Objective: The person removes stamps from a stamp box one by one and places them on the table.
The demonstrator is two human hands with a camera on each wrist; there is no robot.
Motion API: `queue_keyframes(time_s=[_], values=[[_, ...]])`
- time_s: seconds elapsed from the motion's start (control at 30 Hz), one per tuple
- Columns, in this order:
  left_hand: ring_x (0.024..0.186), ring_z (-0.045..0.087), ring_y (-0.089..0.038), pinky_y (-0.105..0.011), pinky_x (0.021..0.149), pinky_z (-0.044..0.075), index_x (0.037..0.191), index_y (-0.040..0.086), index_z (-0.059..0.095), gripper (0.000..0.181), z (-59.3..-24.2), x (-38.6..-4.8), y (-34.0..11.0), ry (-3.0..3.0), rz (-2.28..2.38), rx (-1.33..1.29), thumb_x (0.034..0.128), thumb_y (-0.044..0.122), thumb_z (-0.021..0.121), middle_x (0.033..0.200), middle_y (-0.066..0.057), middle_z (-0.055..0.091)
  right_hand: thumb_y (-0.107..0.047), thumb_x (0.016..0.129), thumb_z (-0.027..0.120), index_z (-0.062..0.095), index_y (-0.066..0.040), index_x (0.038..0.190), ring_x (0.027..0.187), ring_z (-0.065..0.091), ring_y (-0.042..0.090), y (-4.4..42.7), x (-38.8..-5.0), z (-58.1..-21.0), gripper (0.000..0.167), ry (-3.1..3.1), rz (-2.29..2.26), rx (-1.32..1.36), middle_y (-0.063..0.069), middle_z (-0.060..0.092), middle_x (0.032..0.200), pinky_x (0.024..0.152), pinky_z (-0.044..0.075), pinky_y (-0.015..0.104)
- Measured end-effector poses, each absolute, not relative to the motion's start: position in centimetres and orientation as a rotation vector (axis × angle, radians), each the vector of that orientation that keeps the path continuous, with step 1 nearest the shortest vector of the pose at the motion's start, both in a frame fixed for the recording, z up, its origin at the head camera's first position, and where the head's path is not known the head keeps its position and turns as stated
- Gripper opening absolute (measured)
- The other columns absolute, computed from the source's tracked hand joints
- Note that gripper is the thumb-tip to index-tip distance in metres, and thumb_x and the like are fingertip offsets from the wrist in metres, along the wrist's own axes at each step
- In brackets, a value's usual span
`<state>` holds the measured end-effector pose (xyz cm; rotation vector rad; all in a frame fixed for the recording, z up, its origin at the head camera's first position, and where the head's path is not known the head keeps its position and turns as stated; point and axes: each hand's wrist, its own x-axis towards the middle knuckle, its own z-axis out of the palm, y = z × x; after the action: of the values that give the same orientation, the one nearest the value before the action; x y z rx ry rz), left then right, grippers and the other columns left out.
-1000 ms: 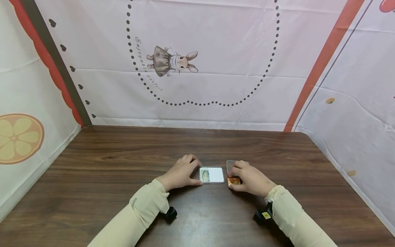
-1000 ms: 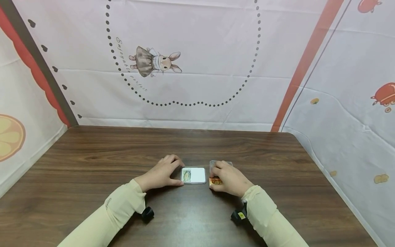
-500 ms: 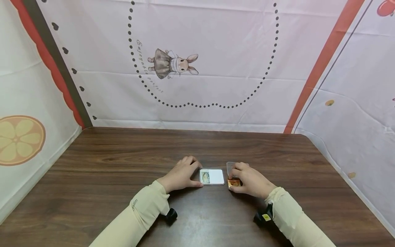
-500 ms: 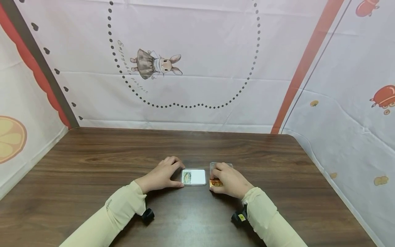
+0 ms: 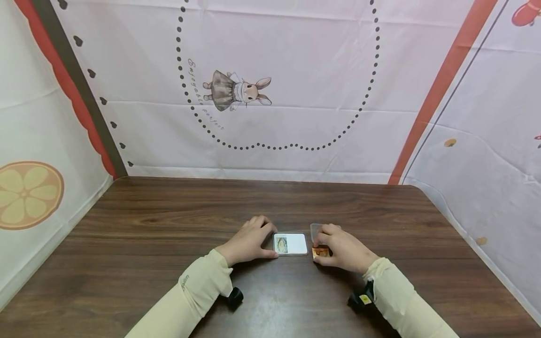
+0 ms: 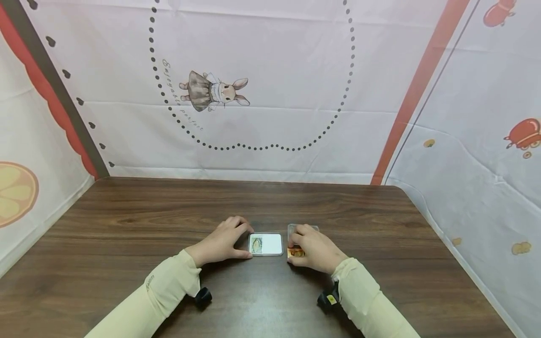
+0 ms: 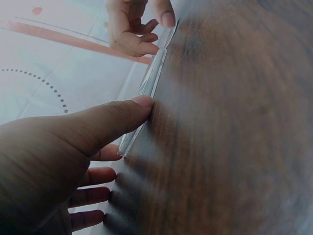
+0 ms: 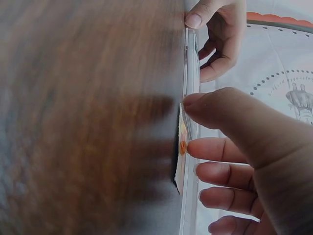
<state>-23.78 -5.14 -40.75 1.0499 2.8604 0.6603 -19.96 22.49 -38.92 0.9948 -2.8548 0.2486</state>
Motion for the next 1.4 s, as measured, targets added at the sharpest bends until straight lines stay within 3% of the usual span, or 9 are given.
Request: queue_keyframes(time_s=[0.7, 1.4], values=[[0.116, 0.047, -0.028, -0.047, 0.100, 0.038, 0.121, 0.012, 0.060, 0.053, -40.65, -23.71, -5.15, 2.862, 0.659, 1.051, 0.0805, 0.043, 0.075, 0.122, -0.008, 0.051, -0.030, 0.085, 0.073, 0.069, -0.016, 0.092, 0.080, 0.048, 0.004, 22.41, -20.12, -38.87, 0.016, -2.739, 0.296, 1.008, -0.008, 0.053, 0.088, 0.070, 0.048, 0.023], [0.116, 0.047, -0.026, -0.046, 0.100, 0.038, 0.121, 0.013, 0.059, 0.053, -40.63, -23.66, -5.11, 2.865, 0.646, 1.029, 0.0804, 0.043, 0.076, 0.122, -0.007, 0.051, -0.032, 0.086, 0.072, 0.068, -0.016, 0.099, 0.084, 0.049, 0.006, 21.94, -20.27, -38.82, 0.021, -2.751, 0.315, 0.965, -0.004, 0.055, 0.094, 0.073, 0.049, 0.027]])
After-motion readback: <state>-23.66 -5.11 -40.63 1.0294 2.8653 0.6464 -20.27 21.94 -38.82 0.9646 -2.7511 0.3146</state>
